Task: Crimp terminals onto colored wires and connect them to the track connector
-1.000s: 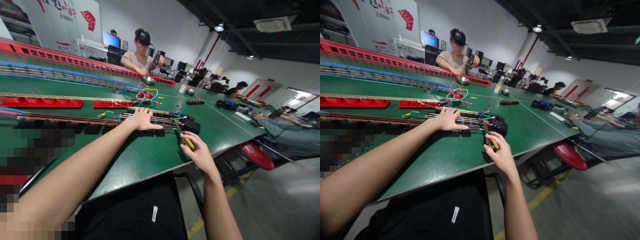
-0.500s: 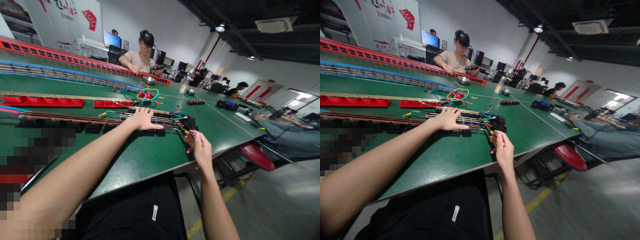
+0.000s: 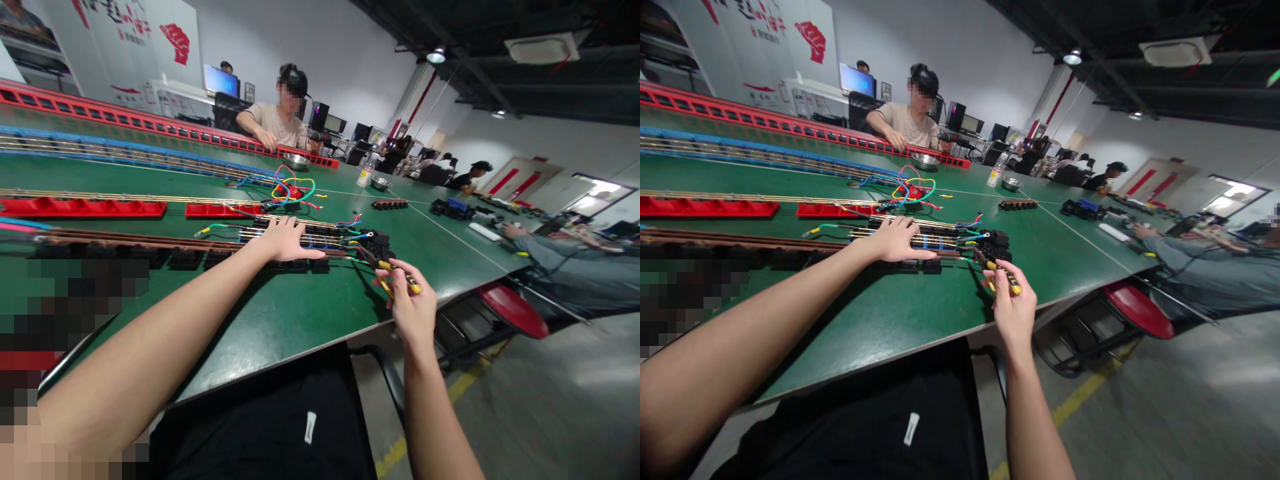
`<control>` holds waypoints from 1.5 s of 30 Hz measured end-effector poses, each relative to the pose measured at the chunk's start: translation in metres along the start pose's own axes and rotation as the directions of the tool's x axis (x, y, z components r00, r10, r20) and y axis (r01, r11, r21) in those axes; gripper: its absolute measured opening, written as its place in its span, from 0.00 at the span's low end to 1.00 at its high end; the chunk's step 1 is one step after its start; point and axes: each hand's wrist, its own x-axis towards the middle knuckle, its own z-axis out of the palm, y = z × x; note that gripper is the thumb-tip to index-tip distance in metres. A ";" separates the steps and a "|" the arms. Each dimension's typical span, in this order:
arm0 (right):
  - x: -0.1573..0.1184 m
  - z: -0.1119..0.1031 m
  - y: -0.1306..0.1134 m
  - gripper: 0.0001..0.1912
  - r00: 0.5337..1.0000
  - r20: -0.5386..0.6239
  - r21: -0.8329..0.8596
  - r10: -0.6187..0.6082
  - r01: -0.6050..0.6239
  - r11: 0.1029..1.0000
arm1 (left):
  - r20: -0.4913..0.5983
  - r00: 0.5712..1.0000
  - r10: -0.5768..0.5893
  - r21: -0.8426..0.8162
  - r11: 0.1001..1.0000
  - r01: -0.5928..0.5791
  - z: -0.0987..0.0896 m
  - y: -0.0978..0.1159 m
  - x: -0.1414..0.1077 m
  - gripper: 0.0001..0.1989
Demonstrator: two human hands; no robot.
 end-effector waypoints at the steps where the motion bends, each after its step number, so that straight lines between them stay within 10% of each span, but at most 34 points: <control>1: 0.000 0.001 0.001 0.22 1.000 -0.015 0.000 -0.025 0.025 1.000 | -0.003 1.000 0.000 -0.003 1.000 0.000 0.001 0.000 0.000 0.57; 30: 0.013 0.012 0.041 0.29 0.934 0.356 0.125 -0.016 -0.031 0.992 | -0.008 1.000 -0.020 0.005 1.000 0.020 0.004 -0.002 0.002 0.54; 45: 0.014 0.009 0.039 0.17 0.938 0.248 -0.167 -0.242 0.288 0.943 | 0.012 1.000 -0.019 -0.005 1.000 0.019 0.001 0.000 0.001 0.55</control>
